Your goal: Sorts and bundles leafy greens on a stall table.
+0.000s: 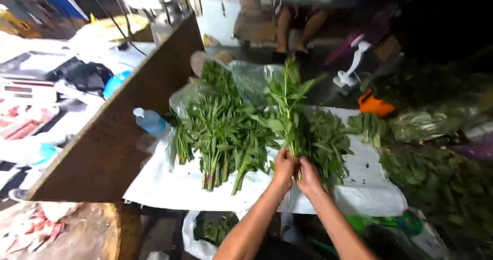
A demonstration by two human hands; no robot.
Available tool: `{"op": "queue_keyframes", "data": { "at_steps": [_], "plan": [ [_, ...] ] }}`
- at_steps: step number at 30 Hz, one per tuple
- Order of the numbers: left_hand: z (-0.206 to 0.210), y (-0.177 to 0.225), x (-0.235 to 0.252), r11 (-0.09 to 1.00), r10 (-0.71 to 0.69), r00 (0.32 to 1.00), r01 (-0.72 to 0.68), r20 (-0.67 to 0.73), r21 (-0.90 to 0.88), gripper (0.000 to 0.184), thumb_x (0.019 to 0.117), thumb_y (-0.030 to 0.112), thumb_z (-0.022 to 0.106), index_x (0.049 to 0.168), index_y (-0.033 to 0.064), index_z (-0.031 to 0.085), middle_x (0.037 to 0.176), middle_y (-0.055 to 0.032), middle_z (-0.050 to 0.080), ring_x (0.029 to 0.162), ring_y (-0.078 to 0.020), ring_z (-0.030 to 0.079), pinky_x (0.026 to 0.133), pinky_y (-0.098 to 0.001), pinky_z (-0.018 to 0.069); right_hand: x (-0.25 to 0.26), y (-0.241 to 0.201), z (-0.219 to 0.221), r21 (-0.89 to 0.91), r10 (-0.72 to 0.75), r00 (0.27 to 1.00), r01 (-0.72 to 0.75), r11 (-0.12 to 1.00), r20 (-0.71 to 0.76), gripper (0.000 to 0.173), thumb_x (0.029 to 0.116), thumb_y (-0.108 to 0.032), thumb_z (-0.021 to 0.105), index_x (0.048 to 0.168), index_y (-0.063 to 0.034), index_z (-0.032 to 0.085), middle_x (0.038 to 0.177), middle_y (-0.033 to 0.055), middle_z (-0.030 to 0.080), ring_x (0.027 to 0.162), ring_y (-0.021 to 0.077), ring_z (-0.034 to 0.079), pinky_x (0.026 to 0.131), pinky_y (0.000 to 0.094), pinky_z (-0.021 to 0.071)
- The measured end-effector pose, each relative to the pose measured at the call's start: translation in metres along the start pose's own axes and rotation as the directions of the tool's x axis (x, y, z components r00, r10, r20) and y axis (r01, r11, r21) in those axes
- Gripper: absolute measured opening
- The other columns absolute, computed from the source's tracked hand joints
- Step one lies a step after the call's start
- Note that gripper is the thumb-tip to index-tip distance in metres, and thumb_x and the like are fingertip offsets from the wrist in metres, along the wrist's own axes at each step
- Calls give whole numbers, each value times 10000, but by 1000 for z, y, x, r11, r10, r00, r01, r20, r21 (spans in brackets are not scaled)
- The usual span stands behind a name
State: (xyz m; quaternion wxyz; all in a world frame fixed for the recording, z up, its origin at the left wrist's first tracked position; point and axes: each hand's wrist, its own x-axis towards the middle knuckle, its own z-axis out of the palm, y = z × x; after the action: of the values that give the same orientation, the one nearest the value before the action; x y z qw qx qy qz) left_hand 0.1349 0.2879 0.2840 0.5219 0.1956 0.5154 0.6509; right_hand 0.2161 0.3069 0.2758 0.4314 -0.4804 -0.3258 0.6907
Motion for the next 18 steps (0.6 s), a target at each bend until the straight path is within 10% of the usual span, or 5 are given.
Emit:
{"op": "queue_keyframes", "data": {
  "at_steps": [8, 18],
  "plan": [
    [-18, -4, 38, 990, 75, 995, -66, 66, -127, 341, 897, -12, 611, 1233, 8, 555, 896, -67, 666, 672, -121, 621, 591, -286, 542, 30, -3, 20, -215, -210, 974, 224, 951, 86, 254, 1010, -105, 464, 1184, 26, 595, 959, 66, 663, 800, 121, 653, 727, 309, 585],
    [-57, -82, -3, 959, -204, 977, 188, -59, -211, 323, 1011, -20, 512, 1331, -41, 550, 1069, -141, 668, 901, -184, 663, 820, -359, 571, -17, 69, -47, -522, -17, 975, 134, 842, 222, 536, 1027, -161, 568, 1522, -6, 434, 1231, 158, 656, 931, 194, 684, 782, 340, 594]
  ]
}}
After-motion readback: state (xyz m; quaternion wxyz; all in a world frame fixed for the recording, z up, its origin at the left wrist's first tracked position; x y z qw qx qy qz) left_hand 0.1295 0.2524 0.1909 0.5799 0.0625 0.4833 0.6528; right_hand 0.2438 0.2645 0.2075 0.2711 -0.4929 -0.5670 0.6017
